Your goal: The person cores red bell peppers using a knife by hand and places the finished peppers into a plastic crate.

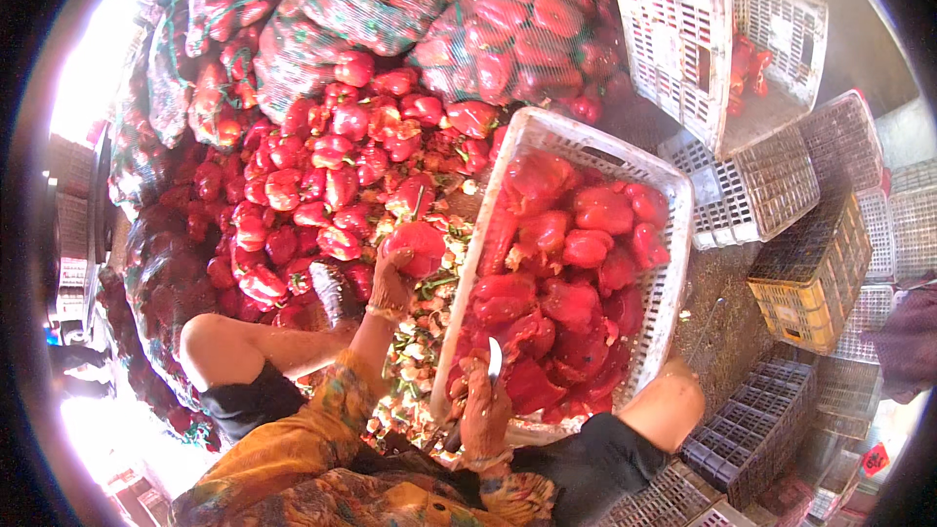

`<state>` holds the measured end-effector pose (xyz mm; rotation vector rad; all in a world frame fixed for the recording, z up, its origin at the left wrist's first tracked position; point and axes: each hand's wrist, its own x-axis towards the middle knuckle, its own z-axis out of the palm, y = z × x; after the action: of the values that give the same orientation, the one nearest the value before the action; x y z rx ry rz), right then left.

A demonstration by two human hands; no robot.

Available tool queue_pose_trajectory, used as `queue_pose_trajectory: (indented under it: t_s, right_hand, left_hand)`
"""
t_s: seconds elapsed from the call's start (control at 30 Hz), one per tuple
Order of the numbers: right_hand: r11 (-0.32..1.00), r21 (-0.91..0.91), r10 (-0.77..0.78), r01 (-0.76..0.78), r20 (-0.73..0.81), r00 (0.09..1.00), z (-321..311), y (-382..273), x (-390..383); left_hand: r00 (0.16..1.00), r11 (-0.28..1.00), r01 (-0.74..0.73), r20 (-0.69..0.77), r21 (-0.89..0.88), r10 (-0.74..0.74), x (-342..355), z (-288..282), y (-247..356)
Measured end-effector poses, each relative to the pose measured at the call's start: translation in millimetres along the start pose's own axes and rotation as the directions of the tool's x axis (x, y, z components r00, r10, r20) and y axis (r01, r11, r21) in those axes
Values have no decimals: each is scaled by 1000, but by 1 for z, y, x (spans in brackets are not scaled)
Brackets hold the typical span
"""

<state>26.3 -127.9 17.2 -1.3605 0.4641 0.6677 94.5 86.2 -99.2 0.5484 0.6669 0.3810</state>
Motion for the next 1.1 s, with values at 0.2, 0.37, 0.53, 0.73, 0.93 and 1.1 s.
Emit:
queue_pose_trajectory:
  t_s: [0.2,0.37,0.53,0.73,0.93,1.1]
  right_hand:
    - [586,-551,-439,594,400,804,38,-49,-5]
    - [365,-548,-508,753,560,654,79,-89,-39]
    - [305,-558,-448,771,631,634,76,-93,-71]
    - [164,-713,-471,682,551,689,62,-74,-88]
    - [478,-540,-719,693,212,661,36,-68,-100]
    - [651,-658,-331,377,201,922,4,-75,-45]
  left_hand:
    - [977,959,-179,157,220,146,-96,32,82]
    - [869,868,-408,412,284,274,-149,36,111]
    - [709,632,-692,493,349,505,-165,27,103]
    - [774,732,-624,339,272,534,-197,39,80]
    - [416,94,-881,668,463,617,-191,39,103]
    - [303,-161,-896,836,413,458,-210,61,94]
